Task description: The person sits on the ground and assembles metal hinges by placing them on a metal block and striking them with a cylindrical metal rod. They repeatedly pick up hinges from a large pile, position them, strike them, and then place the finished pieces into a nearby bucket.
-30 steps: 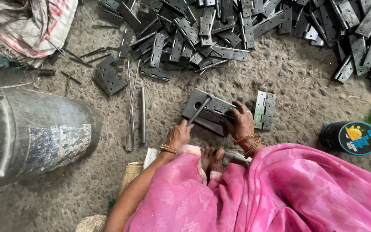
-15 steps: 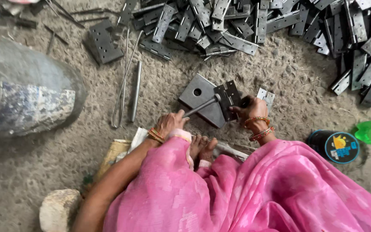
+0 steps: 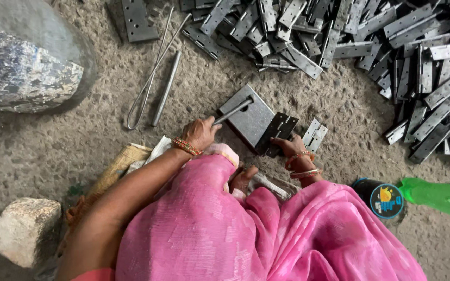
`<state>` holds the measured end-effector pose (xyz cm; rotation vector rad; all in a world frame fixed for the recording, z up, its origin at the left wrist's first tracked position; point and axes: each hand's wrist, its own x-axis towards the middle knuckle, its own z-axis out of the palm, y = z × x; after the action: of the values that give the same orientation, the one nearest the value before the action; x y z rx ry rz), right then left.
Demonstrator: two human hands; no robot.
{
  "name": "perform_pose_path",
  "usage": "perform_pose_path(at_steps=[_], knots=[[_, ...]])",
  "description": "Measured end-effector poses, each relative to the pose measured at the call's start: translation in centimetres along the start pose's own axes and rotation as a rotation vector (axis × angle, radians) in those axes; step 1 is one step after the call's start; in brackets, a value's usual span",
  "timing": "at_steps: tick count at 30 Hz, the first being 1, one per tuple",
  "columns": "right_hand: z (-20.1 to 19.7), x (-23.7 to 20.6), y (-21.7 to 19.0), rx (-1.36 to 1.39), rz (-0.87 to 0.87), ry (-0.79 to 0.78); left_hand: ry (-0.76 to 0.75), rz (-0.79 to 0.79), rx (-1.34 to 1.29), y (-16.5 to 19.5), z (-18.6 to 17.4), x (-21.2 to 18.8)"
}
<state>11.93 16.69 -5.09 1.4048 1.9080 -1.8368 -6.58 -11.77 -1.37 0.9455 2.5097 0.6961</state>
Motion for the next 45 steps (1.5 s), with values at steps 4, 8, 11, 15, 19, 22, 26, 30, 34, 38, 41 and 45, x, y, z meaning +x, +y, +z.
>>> perform_pose_path(at_steps=[4,8,11,15,19,22,26,30,34,38,41,45], knots=[[-0.2,-0.6,-1.1,0.286,-0.189,0.055,0.03,0.013,0.004,-0.8,0.9,0.1],[0.0,-2.5,-2.7,-0.029,-0.452,0.243,0.074,0.013,0.019,-0.3,0.4,0.4],[1.3,-3.7,-3.7,-0.647,-1.104,0.68,0.142,0.033,-0.009,1.8,-1.9,0.3],[2.0,-4.2,-5.5,-0.514,-0.661,0.484,0.33,0.158,-0.275,7.6,-7.4,0.0],[2.1,-3.3,-7.8,-0.513,-0.565,0.447,0.597,0.529,-0.414,13.9,-12.6,-0.3],[2.2,-3.7,-8.1,-0.506,-0.704,0.441,0.598,0.709,-0.463,16.1,-13.4,-0.3],[2.7,-4.7,-7.8,-0.433,-0.644,0.397,0.263,0.547,-0.031,15.5,-10.8,-0.1],[2.9,-4.9,-7.9,-0.513,-0.786,0.472,0.095,0.292,-0.066,14.1,-9.1,0.6],[2.8,-4.7,-8.1,-0.473,-0.68,0.45,0.334,0.401,-0.216,14.8,-11.0,1.0],[2.7,-4.6,-7.9,-0.571,-0.582,0.405,0.612,0.707,-0.423,15.9,-12.7,0.2],[2.7,-4.8,-7.9,-0.494,-0.809,0.433,0.61,0.773,-0.385,15.5,-11.5,0.1],[3.1,-4.9,-7.8,-0.536,-0.742,0.426,-0.013,0.22,0.001,12.6,-8.1,0.8]])
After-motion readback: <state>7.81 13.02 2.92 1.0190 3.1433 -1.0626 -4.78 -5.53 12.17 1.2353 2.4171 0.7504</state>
